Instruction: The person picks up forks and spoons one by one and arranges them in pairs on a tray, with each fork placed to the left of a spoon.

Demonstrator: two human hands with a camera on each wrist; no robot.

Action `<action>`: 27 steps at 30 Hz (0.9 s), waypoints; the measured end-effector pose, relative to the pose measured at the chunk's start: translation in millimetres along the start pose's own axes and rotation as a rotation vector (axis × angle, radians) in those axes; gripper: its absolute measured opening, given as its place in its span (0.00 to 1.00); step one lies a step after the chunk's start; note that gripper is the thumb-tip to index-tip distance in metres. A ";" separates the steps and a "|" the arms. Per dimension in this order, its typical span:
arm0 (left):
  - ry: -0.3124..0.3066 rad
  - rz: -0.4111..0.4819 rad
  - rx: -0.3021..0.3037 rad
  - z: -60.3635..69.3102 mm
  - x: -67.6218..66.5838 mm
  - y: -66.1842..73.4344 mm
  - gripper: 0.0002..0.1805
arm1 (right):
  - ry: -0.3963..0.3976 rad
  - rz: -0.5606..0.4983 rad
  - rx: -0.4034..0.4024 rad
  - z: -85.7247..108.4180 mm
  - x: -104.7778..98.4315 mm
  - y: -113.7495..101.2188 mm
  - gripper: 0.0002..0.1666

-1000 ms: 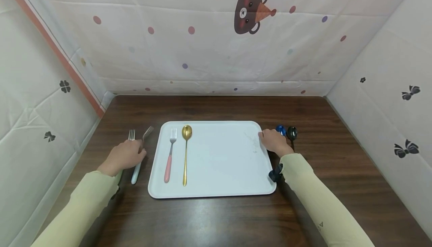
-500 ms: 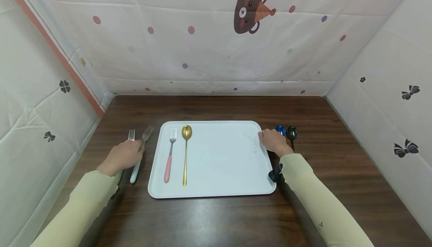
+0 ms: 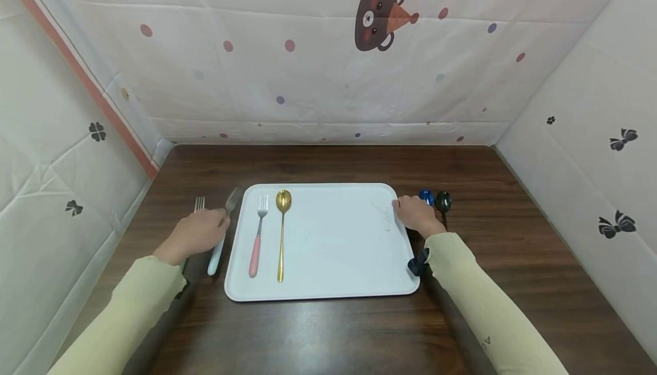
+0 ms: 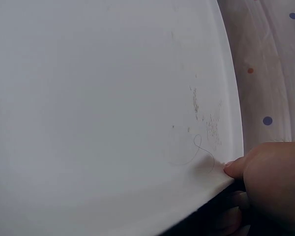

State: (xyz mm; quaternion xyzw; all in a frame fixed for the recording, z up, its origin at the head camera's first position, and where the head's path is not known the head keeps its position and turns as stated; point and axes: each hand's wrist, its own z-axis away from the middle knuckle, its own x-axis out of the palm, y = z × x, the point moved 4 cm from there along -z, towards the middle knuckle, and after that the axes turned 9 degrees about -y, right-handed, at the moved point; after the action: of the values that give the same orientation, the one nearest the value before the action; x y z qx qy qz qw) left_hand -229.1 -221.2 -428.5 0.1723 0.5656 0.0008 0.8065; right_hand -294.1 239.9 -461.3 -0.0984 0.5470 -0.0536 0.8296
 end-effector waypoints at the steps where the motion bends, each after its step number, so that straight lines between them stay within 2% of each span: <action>1: 0.000 -0.001 -0.001 -0.4 -0.3 2.1 0.16 | 0.000 -0.004 -0.001 -0.2 0.2 0.2 0.29; 14: 0.019 -0.017 0.014 -11.4 -1.1 27.2 0.15 | 0.017 -0.014 -0.003 2.7 -1.4 -1.9 0.29; 21: -0.006 -0.005 0.013 -17.4 2.5 38.5 0.15 | 0.015 -0.011 0.001 3.3 -2.2 -2.2 0.28; 27: 0.015 -0.024 0.032 -20.5 4.3 48.9 0.15 | 0.007 0.002 0.007 1.4 -2.2 -1.5 0.29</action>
State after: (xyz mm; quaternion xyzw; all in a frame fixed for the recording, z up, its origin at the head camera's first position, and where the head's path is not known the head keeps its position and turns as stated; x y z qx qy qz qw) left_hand -236.8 -168.7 -425.0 0.1784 0.5734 -0.0165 0.7994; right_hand -293.7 239.0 -458.4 -0.0949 0.5498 -0.0548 0.8281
